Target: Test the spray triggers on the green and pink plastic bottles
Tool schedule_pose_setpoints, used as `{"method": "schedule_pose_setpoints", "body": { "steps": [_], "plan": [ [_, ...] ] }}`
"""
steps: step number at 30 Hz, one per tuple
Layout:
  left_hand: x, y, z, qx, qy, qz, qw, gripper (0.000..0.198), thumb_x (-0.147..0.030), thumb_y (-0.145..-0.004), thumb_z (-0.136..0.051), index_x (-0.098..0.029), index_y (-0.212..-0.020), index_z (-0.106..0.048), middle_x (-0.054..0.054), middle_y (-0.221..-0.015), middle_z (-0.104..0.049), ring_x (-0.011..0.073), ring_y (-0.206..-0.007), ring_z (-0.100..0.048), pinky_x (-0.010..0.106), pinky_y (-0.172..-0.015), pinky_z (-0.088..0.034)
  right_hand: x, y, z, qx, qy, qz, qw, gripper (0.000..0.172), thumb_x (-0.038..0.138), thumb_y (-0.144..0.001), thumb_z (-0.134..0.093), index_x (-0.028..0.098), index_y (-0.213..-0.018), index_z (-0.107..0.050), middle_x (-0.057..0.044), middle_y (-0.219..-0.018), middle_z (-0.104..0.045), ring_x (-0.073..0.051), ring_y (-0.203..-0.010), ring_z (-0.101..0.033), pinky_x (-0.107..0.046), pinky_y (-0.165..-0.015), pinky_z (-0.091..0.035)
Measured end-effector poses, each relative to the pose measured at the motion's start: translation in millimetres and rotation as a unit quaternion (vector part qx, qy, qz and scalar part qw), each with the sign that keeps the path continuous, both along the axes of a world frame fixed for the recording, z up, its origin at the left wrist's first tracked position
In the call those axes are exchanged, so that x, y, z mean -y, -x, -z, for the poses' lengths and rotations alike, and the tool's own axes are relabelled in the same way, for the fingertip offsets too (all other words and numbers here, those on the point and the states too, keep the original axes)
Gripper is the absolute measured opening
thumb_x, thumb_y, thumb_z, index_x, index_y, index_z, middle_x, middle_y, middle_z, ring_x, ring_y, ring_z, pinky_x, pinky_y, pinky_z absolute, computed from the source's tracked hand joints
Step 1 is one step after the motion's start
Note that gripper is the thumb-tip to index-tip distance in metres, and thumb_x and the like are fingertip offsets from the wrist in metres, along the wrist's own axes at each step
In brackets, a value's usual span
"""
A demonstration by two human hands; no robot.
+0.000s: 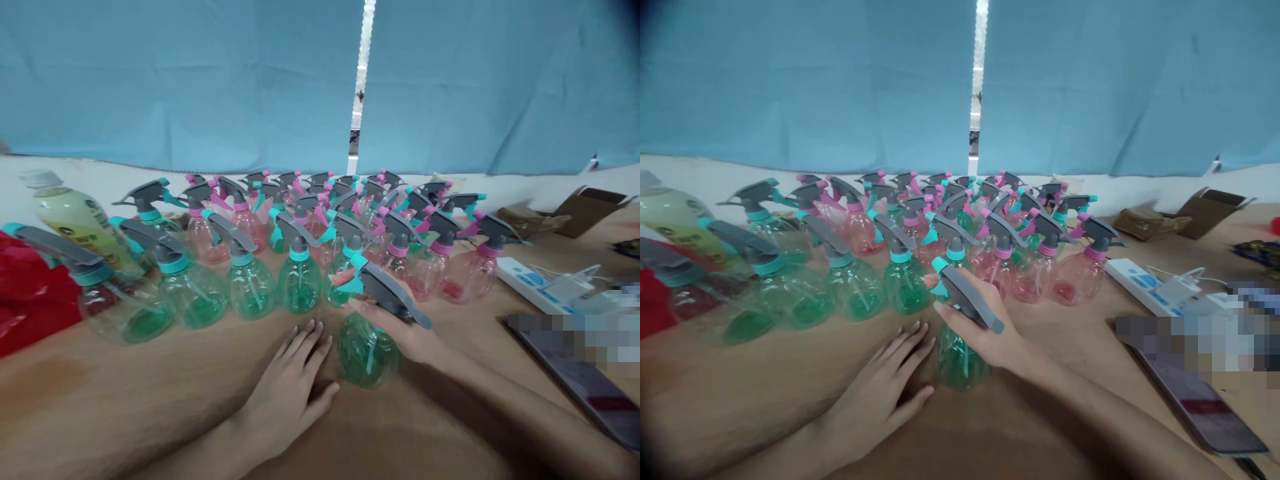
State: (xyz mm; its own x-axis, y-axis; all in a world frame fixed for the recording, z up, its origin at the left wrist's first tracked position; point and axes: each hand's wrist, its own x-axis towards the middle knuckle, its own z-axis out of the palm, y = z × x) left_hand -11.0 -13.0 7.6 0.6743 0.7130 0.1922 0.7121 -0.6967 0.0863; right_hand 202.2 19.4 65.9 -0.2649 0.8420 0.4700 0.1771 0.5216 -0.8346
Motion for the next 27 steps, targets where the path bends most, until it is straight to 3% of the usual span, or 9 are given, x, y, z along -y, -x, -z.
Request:
{"method": "schedule_pose_setpoints", "body": {
  "steps": [7, 14, 20, 24, 27],
  "plan": [
    [-0.9, -0.5, -0.5, 0.002, -0.009, 0.0, 1.0, 0.056, -0.046, -0.095, -0.048, -0.011, -0.139, -0.043, 0.015, -0.147, -0.041, 0.029, -0.135, -0.038, 0.049, -0.11, -0.034, 2.2, 0.0, -2.5, 0.002, 0.018, 0.003, 1.0, 0.029, 0.033, -0.088, -0.057, 0.03, -0.117, -0.06, 0.002, -0.076, -0.061, -0.014, -0.059, -0.053, -0.032, -0.064, -0.049],
    [-2.0, -1.1, -2.0, -0.021, -0.018, 0.0, 1.0, 0.056, -0.048, -0.096, -0.043, -0.011, -0.138, -0.044, 0.014, -0.148, -0.04, 0.0281, -0.136, -0.036, 0.048, -0.109, -0.034, -1.1, 1.3, -2.5, -0.035, -0.017, -0.019, 0.999, 0.03, 0.028, -0.087, -0.058, 0.028, -0.117, -0.06, -0.003, -0.109, -0.066, -0.018, -0.094, -0.062, -0.036, -0.086, -0.049],
    [-2.5, -1.7, -2.4, -0.022, -0.023, 0.002, 0.999, 0.056, -0.048, -0.097, -0.041, -0.01, -0.138, -0.044, 0.015, -0.148, -0.04, 0.0278, -0.137, -0.035, 0.048, -0.109, -0.034, -3.1, 2.0, -1.1, -0.044, -0.032, -0.015, 0.998, 0.028, 0.029, -0.086, -0.059, 0.027, -0.114, -0.061, -0.003, -0.11, -0.067, -0.019, -0.099, -0.062, -0.038, -0.091, -0.048],
    [-3.1, -1.5, -2.2, -0.029, -0.02, 0.006, 0.999, 0.057, -0.049, -0.097, -0.041, -0.009, -0.137, -0.045, 0.017, -0.148, -0.039, 0.0292, -0.137, -0.036, 0.05, -0.109, -0.034, -3.2, 2.0, -2.0, -0.04, -0.028, -0.017, 0.999, 0.025, 0.031, -0.087, -0.059, 0.025, -0.111, -0.061, -0.002, -0.106, -0.067, -0.015, -0.081, -0.062, -0.035, -0.086, -0.048],
    [-4.1, -0.6, -1.1, -0.022, -0.023, 0.009, 0.999, 0.057, -0.049, -0.096, -0.041, -0.009, -0.137, -0.046, 0.017, -0.147, -0.04, 0.0293, -0.137, -0.035, 0.049, -0.109, -0.034, -2.5, 2.0, -3.6, -0.026, -0.024, -0.009, 0.999, 0.024, 0.035, -0.087, -0.059, 0.025, -0.108, -0.062, -0.002, -0.101, -0.066, -0.011, -0.064, -0.055, -0.033, -0.077, -0.047]
  ]
}}
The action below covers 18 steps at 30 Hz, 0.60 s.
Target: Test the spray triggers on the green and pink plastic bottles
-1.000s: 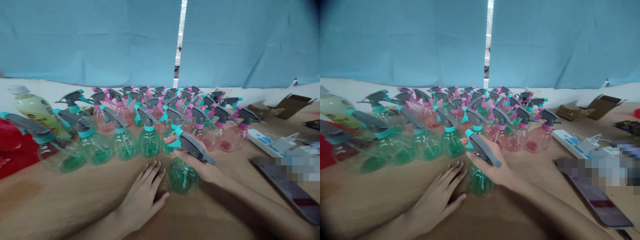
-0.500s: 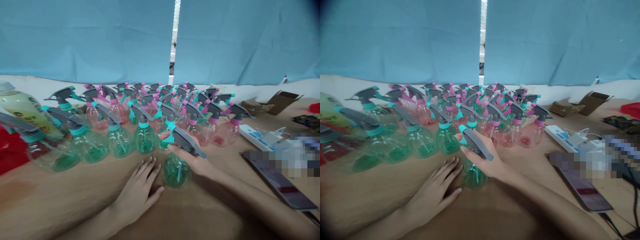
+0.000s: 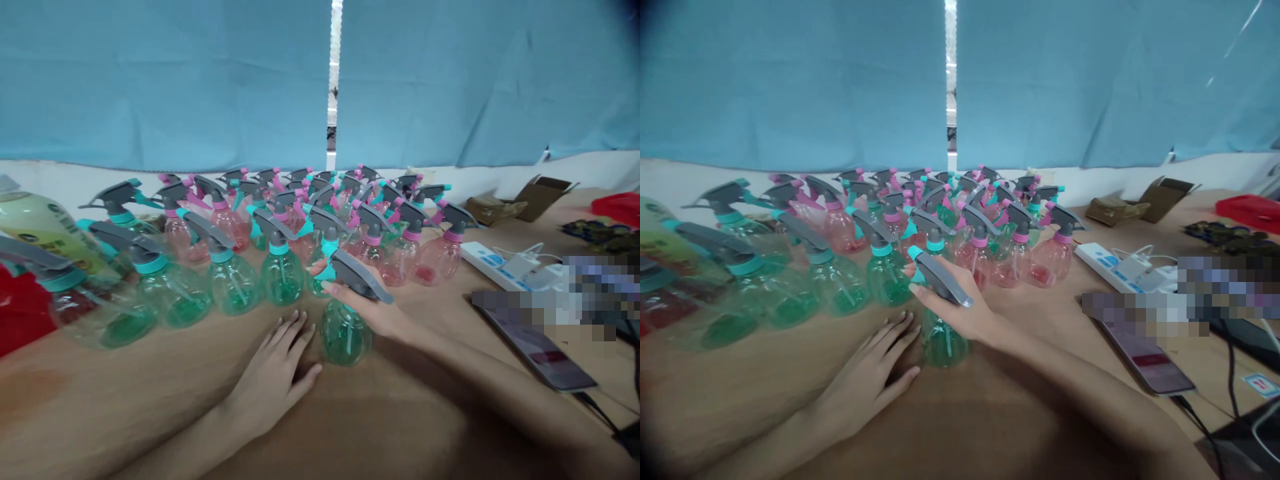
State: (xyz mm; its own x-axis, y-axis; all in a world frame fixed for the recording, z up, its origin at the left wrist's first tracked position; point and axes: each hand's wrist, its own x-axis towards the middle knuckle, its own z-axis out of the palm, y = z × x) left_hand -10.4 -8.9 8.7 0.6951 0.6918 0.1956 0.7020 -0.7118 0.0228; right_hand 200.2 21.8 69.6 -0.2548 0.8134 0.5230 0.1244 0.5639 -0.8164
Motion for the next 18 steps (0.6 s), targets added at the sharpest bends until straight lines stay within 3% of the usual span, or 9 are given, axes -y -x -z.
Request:
{"method": "schedule_pose_setpoints", "body": {
  "steps": [8, 12, 18],
  "plan": [
    [0, 1, 2.3, 0.009, -0.013, 0.002, 1.0, 0.056, -0.049, -0.096, -0.041, -0.011, -0.137, -0.045, 0.015, -0.147, -0.041, 0.0283, -0.136, -0.036, 0.048, -0.109, -0.034, 2, 2, -11.5, 0.003, -0.006, 0.021, 1.0, 0.018, 0.04, -0.087, -0.058, 0.022, -0.087, -0.06, 0.003, -0.072, -0.054, -0.012, -0.064, -0.05, -0.03, -0.068, -0.044],
    [-1, 0, 2.3, 0.008, -0.017, 0.003, 1.0, 0.057, -0.049, -0.097, -0.039, -0.008, -0.137, -0.045, 0.016, -0.146, -0.042, 0.0292, -0.136, -0.037, 0.049, -0.109, -0.035, 2, 2, -13.0, 0.018, -0.014, 0.038, 0.999, 0.025, 0.044, -0.087, -0.056, 0.022, -0.076, -0.057, 0.003, -0.066, -0.049, -0.012, -0.063, -0.048, -0.028, -0.062, -0.041],
    [-2, 2, 5.3, 0.01, -0.023, 0.006, 1.0, 0.058, -0.05, -0.097, -0.039, -0.009, -0.138, -0.045, 0.016, -0.146, -0.042, 0.0296, -0.136, -0.037, 0.049, -0.108, -0.035, 2, 1, -11.3, 0.02, 0.0, 0.031, 0.999, 0.021, 0.041, -0.088, -0.056, 0.023, -0.078, -0.058, 0.003, -0.067, -0.049, -0.013, -0.064, -0.049, -0.028, -0.063, -0.042]
  ]
}}
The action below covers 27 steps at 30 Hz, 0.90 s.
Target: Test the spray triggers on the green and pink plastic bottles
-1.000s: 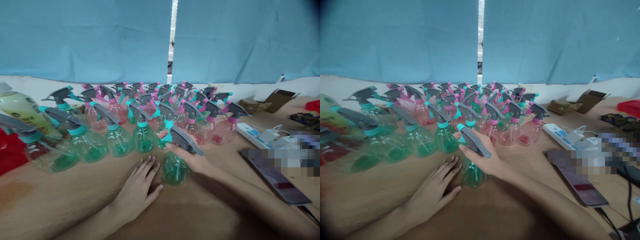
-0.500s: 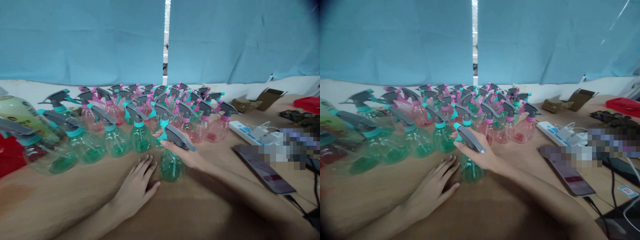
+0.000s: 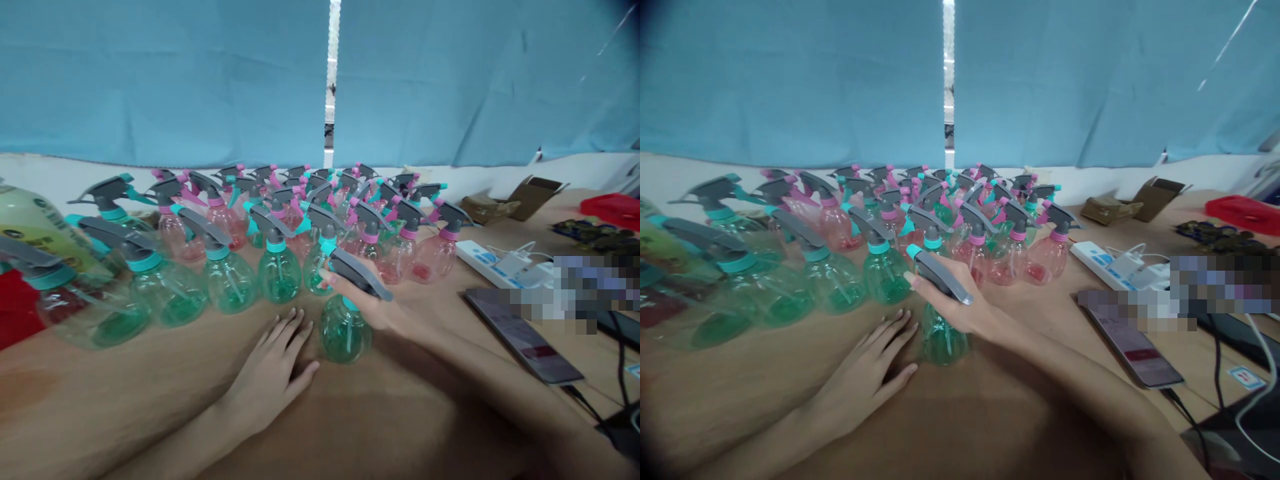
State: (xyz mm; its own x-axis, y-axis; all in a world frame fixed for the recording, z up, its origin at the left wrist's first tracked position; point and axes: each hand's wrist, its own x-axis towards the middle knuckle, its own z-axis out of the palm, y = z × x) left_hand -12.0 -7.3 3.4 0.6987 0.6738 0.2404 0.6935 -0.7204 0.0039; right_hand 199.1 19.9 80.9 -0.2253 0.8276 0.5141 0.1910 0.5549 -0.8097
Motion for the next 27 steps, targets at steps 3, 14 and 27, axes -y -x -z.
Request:
{"method": "schedule_pose_setpoints", "body": {
  "steps": [3, 14, 27],
  "plan": [
    [0.3, 0.4, 0.6, 0.006, 0.002, 0.001, 1.0, 0.058, -0.05, -0.097, -0.039, -0.009, -0.137, -0.046, 0.016, -0.146, -0.043, 0.0303, -0.135, -0.038, 0.05, -0.108, -0.035, 0.5, -0.6, 0.8, -0.01, 0.002, -0.022, 1.0, 0.013, 0.036, -0.088, -0.057, 0.023, -0.087, -0.059, 0.003, -0.073, -0.052, -0.013, -0.068, -0.05, -0.029, -0.069, -0.043],
    [0.1, -0.8, -1.6, -0.003, 0.004, -0.002, 1.0, 0.057, -0.049, -0.097, -0.04, -0.009, -0.137, -0.045, 0.016, -0.147, -0.041, 0.0287, -0.136, -0.036, 0.048, -0.109, -0.034, 1.8, -0.3, 8.9, -0.032, 0.005, -0.02, 0.999, 0.015, 0.032, -0.087, -0.059, 0.025, -0.101, -0.062, 0.002, -0.079, -0.057, -0.012, -0.063, -0.046, -0.032, -0.077, -0.045],
    [1.9, -1.2, -3.2, 0.01, 0.021, -0.005, 1.0, 0.057, -0.049, -0.097, -0.039, -0.011, -0.138, -0.044, 0.016, -0.147, -0.041, 0.0295, -0.136, -0.036, 0.049, -0.109, -0.033, 3.5, -0.9, 6.6, -0.037, 0.02, -0.016, 0.999, 0.02, 0.037, -0.086, -0.06, 0.025, -0.102, -0.063, 0.003, -0.072, -0.053, -0.012, -0.057, -0.042, -0.033, -0.076, -0.046]
  ]
}}
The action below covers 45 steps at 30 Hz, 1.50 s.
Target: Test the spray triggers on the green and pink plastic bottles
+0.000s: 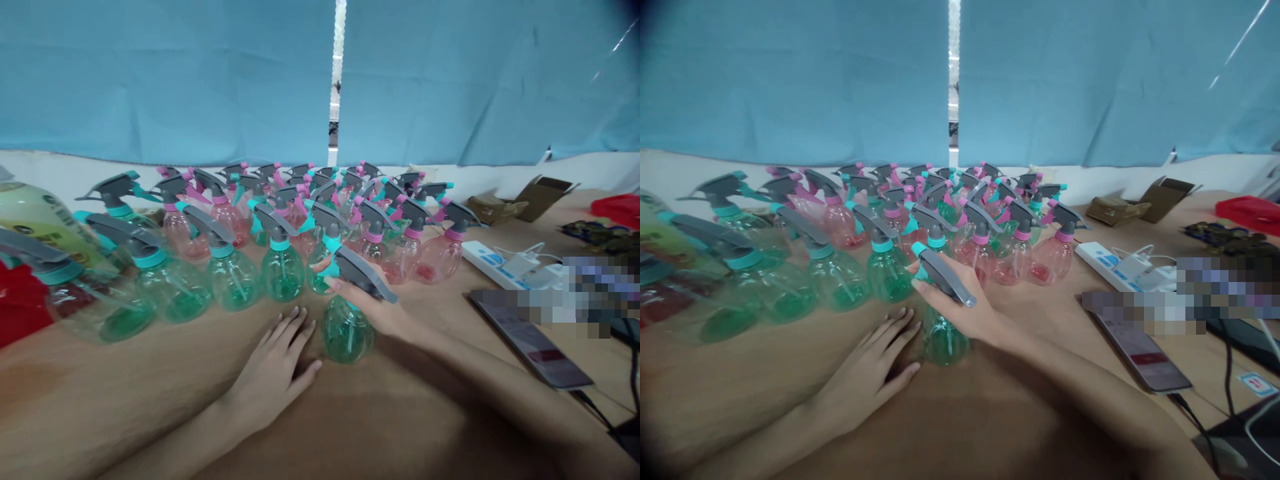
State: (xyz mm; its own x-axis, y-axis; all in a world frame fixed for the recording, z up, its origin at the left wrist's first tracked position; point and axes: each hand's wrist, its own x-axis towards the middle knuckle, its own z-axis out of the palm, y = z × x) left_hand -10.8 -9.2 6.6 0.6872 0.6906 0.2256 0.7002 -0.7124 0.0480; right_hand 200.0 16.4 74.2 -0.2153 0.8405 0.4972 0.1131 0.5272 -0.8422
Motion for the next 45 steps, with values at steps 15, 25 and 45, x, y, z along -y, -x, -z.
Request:
{"method": "schedule_pose_setpoints", "body": {
  "steps": [15, 25, 45],
  "plan": [
    [0.8, -0.5, -2.6, -0.017, 0.002, 0.001, 1.0, 0.058, -0.049, -0.097, -0.04, -0.008, -0.138, -0.044, 0.016, -0.148, -0.04, 0.0296, -0.137, -0.036, 0.049, -0.109, -0.033, -0.5, -2.3, 2.5, 0.016, -0.003, 0.006, 1.0, 0.02, 0.036, -0.086, -0.06, 0.025, -0.103, -0.063, -0.001, -0.085, -0.059, -0.014, -0.069, -0.051, -0.034, -0.079, -0.048],
    [1.1, -0.7, -1.4, -0.01, 0.002, -0.003, 1.0, 0.057, -0.049, -0.097, -0.041, -0.01, -0.138, -0.044, 0.015, -0.147, -0.04, 0.029, -0.136, -0.036, 0.049, -0.109, -0.033, -2.0, -2.2, 2.5, 0.018, -0.009, -0.002, 1.0, 0.021, 0.037, -0.086, -0.06, 0.025, -0.103, -0.063, -0.001, -0.087, -0.061, -0.015, -0.074, -0.055, -0.034, -0.079, -0.047],
    [-0.6, 0.3, -1.3, 0.002, 0.008, 0.003, 1.0, 0.054, -0.048, -0.096, -0.041, -0.013, -0.138, -0.043, 0.014, -0.147, -0.042, 0.0286, -0.137, -0.035, 0.049, -0.111, -0.031, -2.1, -2.2, -5.4, 0.022, -0.002, -0.055, 0.998, 0.018, 0.04, -0.086, -0.059, 0.025, -0.093, -0.06, 0.002, -0.077, -0.056, -0.012, -0.06, -0.046, -0.031, -0.067, -0.044]
  ]
}}
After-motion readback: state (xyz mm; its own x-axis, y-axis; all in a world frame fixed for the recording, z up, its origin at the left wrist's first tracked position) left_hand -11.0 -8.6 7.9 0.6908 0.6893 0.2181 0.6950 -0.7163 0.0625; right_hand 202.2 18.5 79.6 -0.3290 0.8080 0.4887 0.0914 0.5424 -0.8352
